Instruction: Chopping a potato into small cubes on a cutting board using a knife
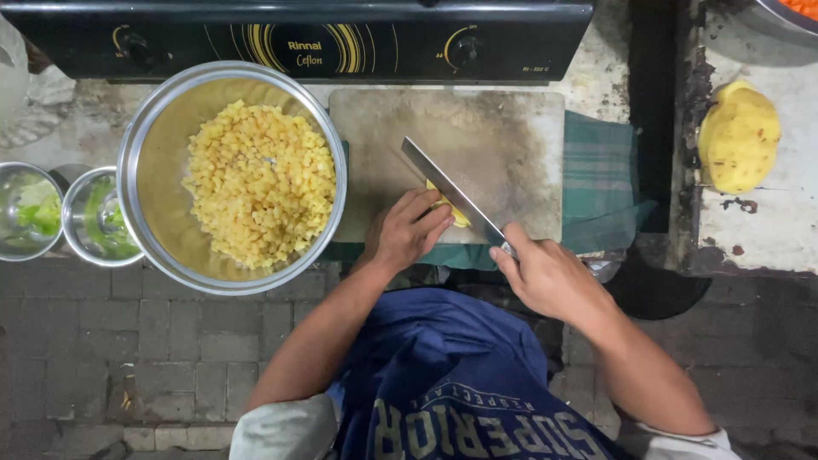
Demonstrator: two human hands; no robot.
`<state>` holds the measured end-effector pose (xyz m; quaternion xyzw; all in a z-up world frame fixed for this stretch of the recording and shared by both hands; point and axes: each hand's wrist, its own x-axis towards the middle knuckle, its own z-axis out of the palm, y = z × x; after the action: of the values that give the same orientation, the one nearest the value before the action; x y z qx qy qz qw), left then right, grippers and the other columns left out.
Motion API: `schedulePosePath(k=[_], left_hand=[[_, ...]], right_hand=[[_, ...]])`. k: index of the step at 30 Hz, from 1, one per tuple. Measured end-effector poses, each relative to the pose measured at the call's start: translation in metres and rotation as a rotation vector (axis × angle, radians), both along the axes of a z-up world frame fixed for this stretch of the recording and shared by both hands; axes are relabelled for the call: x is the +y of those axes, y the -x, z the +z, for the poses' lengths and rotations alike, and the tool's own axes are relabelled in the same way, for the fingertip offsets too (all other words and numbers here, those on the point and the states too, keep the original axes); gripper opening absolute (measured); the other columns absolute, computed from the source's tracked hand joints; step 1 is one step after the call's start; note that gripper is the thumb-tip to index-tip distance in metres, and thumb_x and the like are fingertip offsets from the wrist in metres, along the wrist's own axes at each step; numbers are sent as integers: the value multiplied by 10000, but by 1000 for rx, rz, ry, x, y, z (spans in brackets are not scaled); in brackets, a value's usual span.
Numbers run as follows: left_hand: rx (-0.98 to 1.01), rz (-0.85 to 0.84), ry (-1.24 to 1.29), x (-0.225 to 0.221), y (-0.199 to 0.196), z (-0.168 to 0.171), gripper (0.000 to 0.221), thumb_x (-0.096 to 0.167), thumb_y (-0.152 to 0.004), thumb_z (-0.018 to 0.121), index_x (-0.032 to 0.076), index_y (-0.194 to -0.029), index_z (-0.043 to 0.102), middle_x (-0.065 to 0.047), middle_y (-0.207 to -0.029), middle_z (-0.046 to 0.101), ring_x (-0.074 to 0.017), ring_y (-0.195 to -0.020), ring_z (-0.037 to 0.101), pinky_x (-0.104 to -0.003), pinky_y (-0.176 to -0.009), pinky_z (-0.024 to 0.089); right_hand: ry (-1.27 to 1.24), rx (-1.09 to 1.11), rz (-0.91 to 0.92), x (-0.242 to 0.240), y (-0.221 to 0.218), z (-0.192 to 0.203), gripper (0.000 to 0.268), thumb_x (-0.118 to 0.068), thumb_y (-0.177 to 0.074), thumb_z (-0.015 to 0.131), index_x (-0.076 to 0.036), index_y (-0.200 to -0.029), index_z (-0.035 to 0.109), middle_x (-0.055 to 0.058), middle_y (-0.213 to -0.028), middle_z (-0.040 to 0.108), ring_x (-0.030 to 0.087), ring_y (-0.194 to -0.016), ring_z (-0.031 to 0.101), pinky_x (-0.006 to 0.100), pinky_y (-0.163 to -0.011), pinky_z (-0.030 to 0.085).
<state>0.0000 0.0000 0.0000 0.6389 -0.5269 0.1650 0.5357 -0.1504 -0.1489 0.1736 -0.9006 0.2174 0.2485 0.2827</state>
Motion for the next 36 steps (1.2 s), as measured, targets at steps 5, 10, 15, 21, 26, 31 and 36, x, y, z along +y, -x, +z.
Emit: schedulePosePath(k=[5,10,15,21,26,31,36], left_hand=[[-5,-13,0,1,-1,2,92,70,-887,694,50,-977,696,-193,-968,632,-418,-806,636,-482,-761,553],[2,-21,5,1,1,-1,119,53,-865,709,41,-983,697,-194,-972,628,-415,-819,641,-483,-782,554],[-74,49,-35,1,0,31,68,103,-917,674,40,-903,693,-177,-932,630,-378,-797,644,-437,-767,566],[-86,67,-52,-1,-1,18,96,124,-925,660,42,-908,708,-168,-944,648,-358,-827,655,-423,-794,582],[-32,35,-57,3,-4,36,99,96,-939,638,19,-930,700,-182,-956,636,-374,-839,646,-440,-784,577],[-49,29,-56,4,-5,36,124,129,-946,631,24,-961,696,-174,-952,634,-365,-841,650,-442,-779,580],[-66,41,-44,5,-5,39,122,134,-934,647,24,-968,685,-171,-949,620,-359,-822,637,-439,-759,573]], right_hand=[[12,50,7,1,3,8,241,-388,-963,449,-155,-1019,474,290,-739,668,505,-792,678,582,-691,530],[20,112,1,1,6,3,267,-427,-965,433,-171,-1031,467,276,-748,679,489,-803,688,576,-705,536],[44,142,64,6,1,5,248,-383,-965,394,-164,-1065,455,258,-691,678,492,-743,692,581,-669,537],[61,96,42,3,-2,7,254,-385,-961,428,-152,-1051,472,288,-666,659,515,-737,682,595,-635,539],[136,73,-14,-6,18,-1,273,-428,-940,466,-174,-1037,493,247,-633,661,500,-709,683,591,-637,524],[186,-15,-83,-23,34,-21,270,-425,-947,480,-178,-1055,495,254,-587,626,515,-688,655,606,-620,492],[152,-56,-29,-20,41,-25,214,-383,-923,519,-178,-980,497,222,-518,599,506,-644,648,577,-590,520]])
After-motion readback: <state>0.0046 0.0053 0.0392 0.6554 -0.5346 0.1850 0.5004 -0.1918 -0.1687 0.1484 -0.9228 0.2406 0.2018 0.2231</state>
